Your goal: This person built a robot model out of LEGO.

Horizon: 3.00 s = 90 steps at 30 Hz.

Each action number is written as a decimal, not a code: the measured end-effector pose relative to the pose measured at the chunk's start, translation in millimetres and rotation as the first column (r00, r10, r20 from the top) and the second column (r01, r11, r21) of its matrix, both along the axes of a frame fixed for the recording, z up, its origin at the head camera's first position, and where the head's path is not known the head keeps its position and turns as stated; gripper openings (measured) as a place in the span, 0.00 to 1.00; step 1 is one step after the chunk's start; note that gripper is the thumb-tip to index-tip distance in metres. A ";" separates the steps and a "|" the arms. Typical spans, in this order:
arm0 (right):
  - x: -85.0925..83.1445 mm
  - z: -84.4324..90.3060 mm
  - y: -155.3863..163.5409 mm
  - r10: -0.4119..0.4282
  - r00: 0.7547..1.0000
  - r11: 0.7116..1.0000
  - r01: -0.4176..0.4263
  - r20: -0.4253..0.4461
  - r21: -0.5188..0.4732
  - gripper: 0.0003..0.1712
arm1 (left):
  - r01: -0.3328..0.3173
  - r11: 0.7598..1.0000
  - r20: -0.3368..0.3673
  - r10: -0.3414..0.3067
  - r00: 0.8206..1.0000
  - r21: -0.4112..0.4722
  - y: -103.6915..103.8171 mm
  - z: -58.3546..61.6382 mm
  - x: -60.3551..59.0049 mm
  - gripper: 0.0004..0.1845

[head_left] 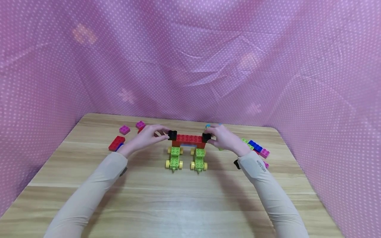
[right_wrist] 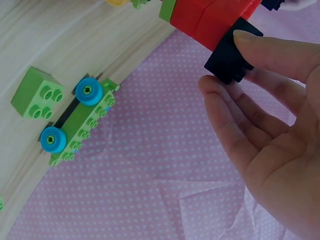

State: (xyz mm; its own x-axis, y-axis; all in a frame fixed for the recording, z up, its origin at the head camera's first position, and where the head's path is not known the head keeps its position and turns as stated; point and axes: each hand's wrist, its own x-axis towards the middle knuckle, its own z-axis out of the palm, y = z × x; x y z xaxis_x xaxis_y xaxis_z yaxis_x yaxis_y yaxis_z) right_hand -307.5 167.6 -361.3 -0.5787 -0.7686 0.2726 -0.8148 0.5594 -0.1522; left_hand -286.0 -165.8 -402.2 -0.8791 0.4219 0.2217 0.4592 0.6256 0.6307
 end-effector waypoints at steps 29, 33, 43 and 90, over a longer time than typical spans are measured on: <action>4.0 -5.4 3.4 -0.026 0.999 0.999 0.026 0.036 0.022 0.19 | 0.001 1.000 -0.002 -0.001 1.000 0.000 -0.8 -4.6 2.6 0.19; 4.8 -7.3 4.2 -0.042 0.997 0.999 0.042 0.069 0.015 0.18 | -0.001 1.000 0.003 0.001 1.000 0.004 0.4 -5.3 4.1 0.19; 4.2 -6.2 5.0 -0.053 0.991 0.996 0.061 0.122 -0.059 0.17 | -0.005 1.000 -0.020 0.005 1.000 -0.007 1.5 -3.9 2.2 0.19; 1.7 -12.7 16.9 -0.015 0.992 0.998 0.023 0.127 -0.057 0.19 | 0.022 0.999 -0.030 -0.023 0.999 -0.035 3.1 -0.3 2.6 0.18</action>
State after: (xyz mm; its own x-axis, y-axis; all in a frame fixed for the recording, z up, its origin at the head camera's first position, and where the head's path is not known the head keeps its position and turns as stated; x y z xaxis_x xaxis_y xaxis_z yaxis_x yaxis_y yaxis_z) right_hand -305.9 184.5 -374.1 -0.6256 -0.7422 0.2404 -0.7763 0.5617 -0.2862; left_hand -283.4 -162.7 -402.6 -0.8625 0.4493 0.2328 0.4918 0.6360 0.5947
